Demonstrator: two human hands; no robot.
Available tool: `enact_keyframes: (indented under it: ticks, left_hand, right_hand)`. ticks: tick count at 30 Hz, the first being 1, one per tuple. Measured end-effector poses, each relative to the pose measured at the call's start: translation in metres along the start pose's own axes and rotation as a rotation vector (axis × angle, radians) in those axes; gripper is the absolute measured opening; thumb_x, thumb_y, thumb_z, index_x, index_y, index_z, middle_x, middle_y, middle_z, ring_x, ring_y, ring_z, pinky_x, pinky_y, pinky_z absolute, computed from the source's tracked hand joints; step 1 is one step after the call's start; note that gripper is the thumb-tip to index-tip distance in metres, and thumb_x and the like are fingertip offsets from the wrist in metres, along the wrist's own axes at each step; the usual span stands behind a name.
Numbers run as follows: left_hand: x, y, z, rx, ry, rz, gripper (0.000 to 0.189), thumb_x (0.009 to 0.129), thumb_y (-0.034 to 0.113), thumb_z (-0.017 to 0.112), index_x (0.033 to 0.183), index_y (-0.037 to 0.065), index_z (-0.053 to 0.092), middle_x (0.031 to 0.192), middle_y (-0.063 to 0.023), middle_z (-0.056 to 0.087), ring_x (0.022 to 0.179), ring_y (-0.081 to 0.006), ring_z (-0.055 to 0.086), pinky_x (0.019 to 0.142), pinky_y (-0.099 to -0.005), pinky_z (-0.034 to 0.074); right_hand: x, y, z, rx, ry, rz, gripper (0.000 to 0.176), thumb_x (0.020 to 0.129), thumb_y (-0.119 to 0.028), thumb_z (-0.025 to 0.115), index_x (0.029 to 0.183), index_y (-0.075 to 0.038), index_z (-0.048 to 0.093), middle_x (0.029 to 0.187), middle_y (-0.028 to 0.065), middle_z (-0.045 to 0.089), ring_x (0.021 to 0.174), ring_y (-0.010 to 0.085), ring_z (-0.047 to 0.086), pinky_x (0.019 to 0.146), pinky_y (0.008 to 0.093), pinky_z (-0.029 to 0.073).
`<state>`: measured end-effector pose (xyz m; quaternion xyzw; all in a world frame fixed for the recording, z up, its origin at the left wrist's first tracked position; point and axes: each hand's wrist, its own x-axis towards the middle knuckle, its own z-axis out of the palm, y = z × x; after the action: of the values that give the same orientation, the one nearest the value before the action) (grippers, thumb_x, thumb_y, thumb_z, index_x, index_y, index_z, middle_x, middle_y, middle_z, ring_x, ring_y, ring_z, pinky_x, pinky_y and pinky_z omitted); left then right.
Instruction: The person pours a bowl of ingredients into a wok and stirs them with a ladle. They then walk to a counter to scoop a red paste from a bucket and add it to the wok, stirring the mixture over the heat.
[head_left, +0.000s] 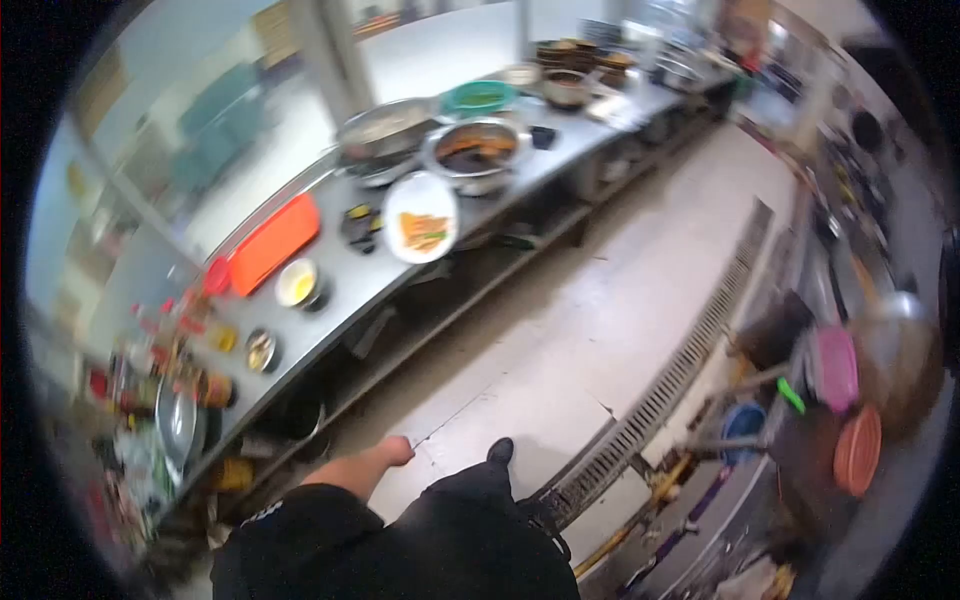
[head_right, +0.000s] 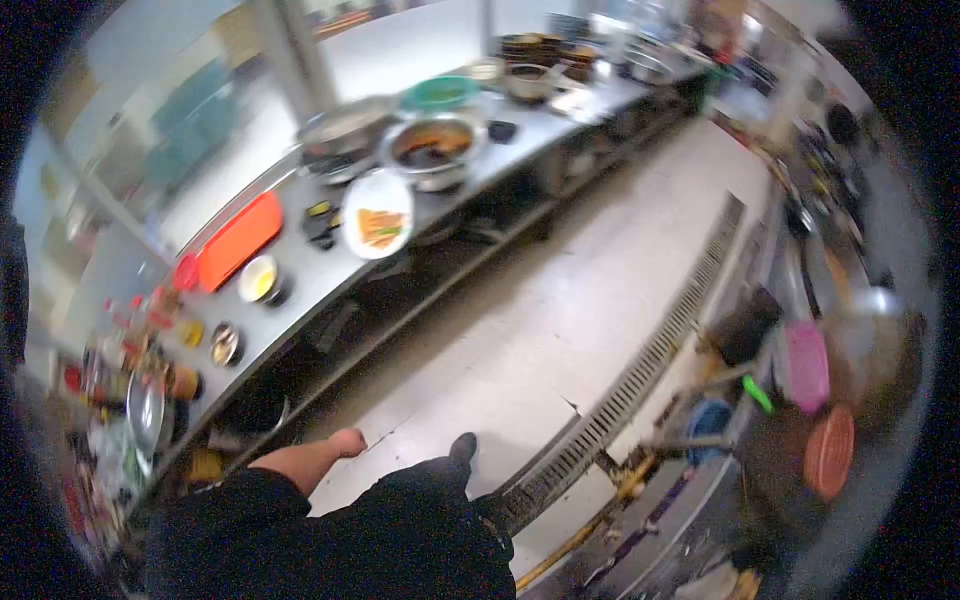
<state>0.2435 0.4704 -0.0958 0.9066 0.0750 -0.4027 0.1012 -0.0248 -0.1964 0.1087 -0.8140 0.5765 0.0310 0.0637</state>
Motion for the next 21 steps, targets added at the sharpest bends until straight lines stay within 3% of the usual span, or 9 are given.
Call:
enact_keyframes:
  ticks: [4, 7, 9, 11, 13, 14, 17, 19, 21]
  left_hand:
    - [0.025, -0.032, -0.027, -0.145, 0.105, -0.191, 0.034, 0.073, 0.029, 0.054, 0.086, 0.000, 0.065, 0.097, -0.0219, 0.061, 0.092, -0.0343, 0.059, 0.082, -0.0411, 0.046]
    - [0.045, -0.030, -0.078, -0.329, 0.461, -0.028, 0.032, 0.076, 0.029, 0.051, 0.079, 0.000, 0.064, 0.092, -0.0215, 0.062, 0.088, -0.0363, 0.058, 0.079, -0.0437, 0.046]
    - [0.076, -0.033, -0.125, -0.806, 0.511, -0.137, 0.033, 0.078, 0.028, 0.050, 0.085, -0.003, 0.061, 0.081, -0.0203, 0.063, 0.072, -0.0349, 0.061, 0.068, -0.0433, 0.048]
    - [0.095, -0.040, -0.178, -1.544, 0.720, -0.182, 0.026, 0.084, 0.025, 0.049, 0.081, -0.001, 0.056, 0.064, -0.0126, 0.058, 0.053, -0.0235, 0.059, 0.050, -0.0365, 0.046]
    - [0.114, -0.074, -0.212, -2.060, 0.921, -0.271, 0.028, 0.087, 0.026, 0.048, 0.080, -0.001, 0.055, 0.060, -0.0120, 0.056, 0.052, -0.0231, 0.057, 0.046, -0.0346, 0.044]
    - [0.106, -0.096, -0.224, -2.078, 0.945, -0.326, 0.028, 0.087, 0.026, 0.048, 0.080, -0.001, 0.055, 0.060, -0.0120, 0.056, 0.052, -0.0231, 0.057, 0.046, -0.0346, 0.044]
    - [0.095, -0.174, -0.220, -2.009, 1.381, -1.108, 0.044, 0.089, 0.035, 0.048, 0.075, -0.007, 0.051, 0.061, -0.0165, 0.056, 0.048, -0.0257, 0.055, 0.043, -0.0366, 0.042]
    - [0.071, -0.225, -0.199, -2.143, 1.490, -1.180, 0.049, 0.088, 0.040, 0.049, 0.086, -0.010, 0.050, 0.064, -0.0179, 0.057, 0.050, -0.0269, 0.056, 0.043, -0.0375, 0.044]
    - [0.034, -0.253, -0.203, -2.422, 1.499, -0.910, 0.037, 0.089, 0.033, 0.049, 0.090, -0.004, 0.047, 0.071, -0.0153, 0.057, 0.054, -0.0230, 0.058, 0.040, -0.0301, 0.043]
  right_hand:
    - [-0.004, -0.143, 0.021, 0.069, -0.094, -0.369, 0.035, 0.087, -0.030, 0.045, 0.105, -0.003, 0.058, 0.102, 0.0186, 0.058, 0.081, 0.0325, 0.055, 0.071, 0.0429, 0.044]
    - [-0.025, -0.245, 0.041, 0.073, -0.196, -0.588, 0.036, 0.086, -0.031, 0.047, 0.107, -0.003, 0.057, 0.104, 0.0190, 0.057, 0.084, 0.0324, 0.055, 0.074, 0.0426, 0.043]
    - [-0.048, -0.305, 0.052, 0.058, -0.249, -0.685, 0.037, 0.086, -0.031, 0.048, 0.108, -0.004, 0.057, 0.105, 0.0192, 0.057, 0.087, 0.0324, 0.054, 0.075, 0.0423, 0.042]
    - [-0.065, -0.355, 0.059, 0.025, -0.286, -0.745, 0.038, 0.085, -0.032, 0.049, 0.109, -0.004, 0.056, 0.107, 0.0195, 0.057, 0.089, 0.0324, 0.054, 0.077, 0.0420, 0.042]
    - [-0.077, -0.390, 0.061, -0.023, -0.310, -0.782, 0.039, 0.085, -0.032, 0.050, 0.110, -0.004, 0.056, 0.108, 0.0198, 0.056, 0.091, 0.0323, 0.053, 0.079, 0.0418, 0.041]
    - [-0.081, -0.405, 0.060, -0.052, -0.318, -0.796, 0.040, 0.085, -0.033, 0.050, 0.111, -0.004, 0.055, 0.109, 0.0199, 0.056, 0.092, 0.0323, 0.053, 0.080, 0.0416, 0.041]
    - [-0.084, -0.431, 0.053, -0.131, -0.325, -0.787, 0.042, 0.084, -0.034, 0.052, 0.113, -0.004, 0.054, 0.111, 0.0203, 0.055, 0.096, 0.0323, 0.053, 0.083, 0.0413, 0.040]
    - [-0.080, -0.437, 0.047, -0.169, -0.317, -0.753, 0.043, 0.084, -0.034, 0.053, 0.114, -0.004, 0.054, 0.112, 0.0205, 0.055, 0.098, 0.0322, 0.052, 0.084, 0.0410, 0.040]
    - [-0.071, -0.433, 0.039, -0.201, -0.312, -0.708, 0.045, 0.083, -0.035, 0.054, 0.115, -0.004, 0.053, 0.113, 0.0208, 0.054, 0.100, 0.0322, 0.052, 0.086, 0.0407, 0.039]
